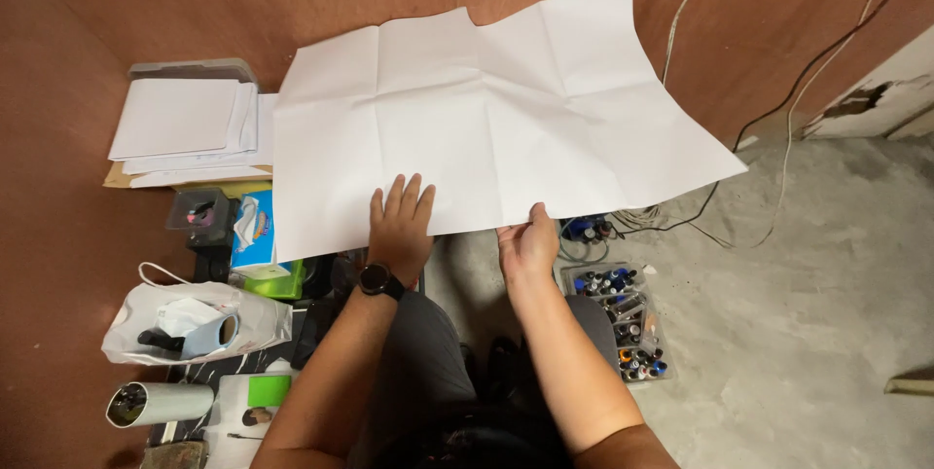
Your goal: The person is organizing large architectural blueprints by unfolding them to check the contents, then carefully refolding them and securing the folds with small pieces of tape.
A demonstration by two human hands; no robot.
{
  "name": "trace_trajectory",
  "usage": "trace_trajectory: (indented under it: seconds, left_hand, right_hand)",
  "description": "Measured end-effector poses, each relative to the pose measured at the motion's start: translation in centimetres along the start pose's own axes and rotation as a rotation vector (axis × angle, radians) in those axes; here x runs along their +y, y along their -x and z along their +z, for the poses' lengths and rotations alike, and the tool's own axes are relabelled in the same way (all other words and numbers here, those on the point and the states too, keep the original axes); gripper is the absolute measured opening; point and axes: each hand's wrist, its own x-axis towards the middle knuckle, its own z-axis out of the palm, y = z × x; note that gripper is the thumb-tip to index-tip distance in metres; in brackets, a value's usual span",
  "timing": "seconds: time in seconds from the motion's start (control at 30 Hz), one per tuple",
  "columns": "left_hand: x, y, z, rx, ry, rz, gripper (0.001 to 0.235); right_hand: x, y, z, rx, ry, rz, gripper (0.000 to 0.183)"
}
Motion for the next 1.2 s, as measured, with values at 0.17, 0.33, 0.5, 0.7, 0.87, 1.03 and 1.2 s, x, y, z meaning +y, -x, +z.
trace_trajectory:
  seconds: [0.17, 0.33, 0.5, 0.7, 0.87, 1.03, 1.2]
  left_hand:
    - [-2.0, 1.0, -0.6, -0.212, 0.031, 0.002, 0.056]
    - [-3.1, 1.8, -0.4, -0.491, 0.04, -0.041, 0.086]
    - [-1.6, 1.1, -1.3, -0.475, 0.028, -0.036, 0.08]
    - [-0.9, 0.1, -1.3, -0.4, 0.042, -0.003, 0.063]
    - [-1.2, -0.2, -5.3, -0.647, 0.326, -0.083, 0.088]
    - [-1.0, 10.5, -1.8, 0.192, 0.568, -0.262, 0.021]
    - [0.9, 10.1, 0.6, -0.194, 0.949, -1.037, 0.032]
  right_hand:
    - [-4.0, -4.9, -4.6, 0.027, 0.242, -0.072, 0.038]
    - [-11.8, -11.9, -6.9, 0.094, 0.26, -0.391, 0.049]
    - [-14.8, -16.5, -10.3, 0.078, 0.224, -0.446, 0.043]
    - [-15.2, -13.2, -8.9, 0.056, 0.189, -0.476, 0.05]
    - [-15.4, -8.7, -5.9, 0.066, 0.229, -0.484, 0.051]
    - [-16.0, -8.7, -6.0, 0.027, 0.327, -0.546, 0.051]
    - [-16.2, -11.7, -7.2, 0.008, 0.333, -0.562, 0.064]
